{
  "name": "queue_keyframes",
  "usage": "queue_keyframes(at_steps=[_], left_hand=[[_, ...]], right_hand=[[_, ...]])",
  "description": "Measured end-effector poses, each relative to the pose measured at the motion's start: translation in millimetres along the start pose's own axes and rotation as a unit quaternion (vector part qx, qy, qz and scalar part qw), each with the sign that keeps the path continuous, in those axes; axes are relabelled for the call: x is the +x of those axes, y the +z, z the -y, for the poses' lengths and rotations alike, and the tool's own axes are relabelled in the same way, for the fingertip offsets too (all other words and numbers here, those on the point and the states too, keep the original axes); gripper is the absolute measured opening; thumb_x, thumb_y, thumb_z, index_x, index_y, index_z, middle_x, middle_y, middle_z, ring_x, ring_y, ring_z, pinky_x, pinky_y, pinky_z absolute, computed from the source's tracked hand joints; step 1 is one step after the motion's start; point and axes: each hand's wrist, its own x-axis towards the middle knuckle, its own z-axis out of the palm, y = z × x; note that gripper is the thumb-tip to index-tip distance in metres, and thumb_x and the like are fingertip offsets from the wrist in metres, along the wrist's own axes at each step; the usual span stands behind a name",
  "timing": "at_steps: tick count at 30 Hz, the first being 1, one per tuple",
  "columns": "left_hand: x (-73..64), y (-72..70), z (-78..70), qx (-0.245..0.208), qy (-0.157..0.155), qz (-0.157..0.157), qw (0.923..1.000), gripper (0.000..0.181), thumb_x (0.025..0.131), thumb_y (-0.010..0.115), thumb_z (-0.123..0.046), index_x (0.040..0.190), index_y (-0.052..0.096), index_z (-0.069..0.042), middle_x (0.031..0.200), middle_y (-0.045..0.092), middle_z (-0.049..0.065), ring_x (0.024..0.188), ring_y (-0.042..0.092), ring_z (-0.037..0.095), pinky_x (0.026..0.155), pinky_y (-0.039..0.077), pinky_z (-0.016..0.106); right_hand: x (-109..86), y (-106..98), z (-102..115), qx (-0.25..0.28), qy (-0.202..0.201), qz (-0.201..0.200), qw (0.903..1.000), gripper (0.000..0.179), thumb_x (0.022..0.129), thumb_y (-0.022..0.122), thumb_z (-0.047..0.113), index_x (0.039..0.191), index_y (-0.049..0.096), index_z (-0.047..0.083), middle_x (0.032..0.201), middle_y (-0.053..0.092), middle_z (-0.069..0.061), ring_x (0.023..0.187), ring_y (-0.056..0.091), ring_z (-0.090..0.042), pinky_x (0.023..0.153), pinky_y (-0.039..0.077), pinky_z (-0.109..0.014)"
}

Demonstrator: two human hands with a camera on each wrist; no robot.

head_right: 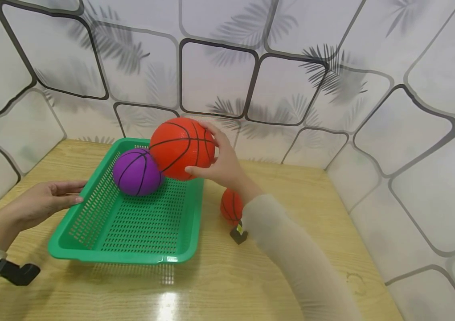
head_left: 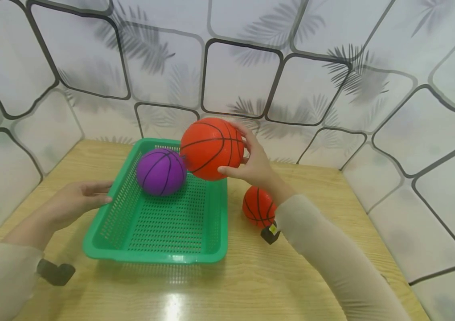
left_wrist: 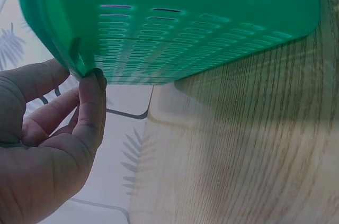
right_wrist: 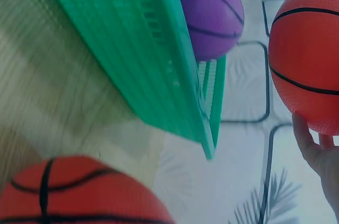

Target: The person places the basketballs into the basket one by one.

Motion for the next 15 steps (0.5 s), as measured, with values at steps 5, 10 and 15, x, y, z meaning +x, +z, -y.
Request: queue_keyframes(at_steps=[5, 10, 15], left_hand=[[0.7, 0.0, 0.8, 0.0, -0.002, -0.001, 1.0, 0.067, 0.097, 0.057, -0.028, 0.146, 0.027, 0.007, 0.143, 0.034, 0.032, 0.13, 0.028, 0.053, 0.1, 0.025, 0.069], [0.9, -0.3, 1.0, 0.003, -0.008, 0.001, 1.0, 0.067, 0.097, 0.056, -0.029, 0.146, 0.027, 0.005, 0.14, 0.038, 0.032, 0.128, 0.032, 0.053, 0.099, 0.025, 0.07], [0.6, -0.2, 1.1, 0.008, -0.018, 0.001, 0.9998, 0.069, 0.096, 0.057, -0.033, 0.147, 0.027, 0.003, 0.14, 0.038, 0.032, 0.128, 0.031, 0.053, 0.098, 0.026, 0.07]], right_hand=[[-1.0, 19, -1, -0.001, -0.021, 0.04, 0.999, 0.092, 0.071, 0.081, 0.003, 0.146, 0.034, 0.024, 0.146, 0.032, 0.003, 0.121, 0.044, -0.025, 0.081, 0.055, -0.041], [-3.2, 37, 0, -0.003, -0.025, 0.074, 0.997, 0.092, 0.07, 0.083, 0.009, 0.146, 0.035, 0.028, 0.145, 0.034, 0.009, 0.122, 0.043, -0.022, 0.08, 0.055, -0.038], [-6.7, 54, 2, -0.008, -0.003, 0.099, 0.9951, 0.093, 0.069, 0.084, 0.011, 0.145, 0.035, 0.03, 0.144, 0.035, 0.01, 0.123, 0.042, -0.02, 0.081, 0.054, -0.036]])
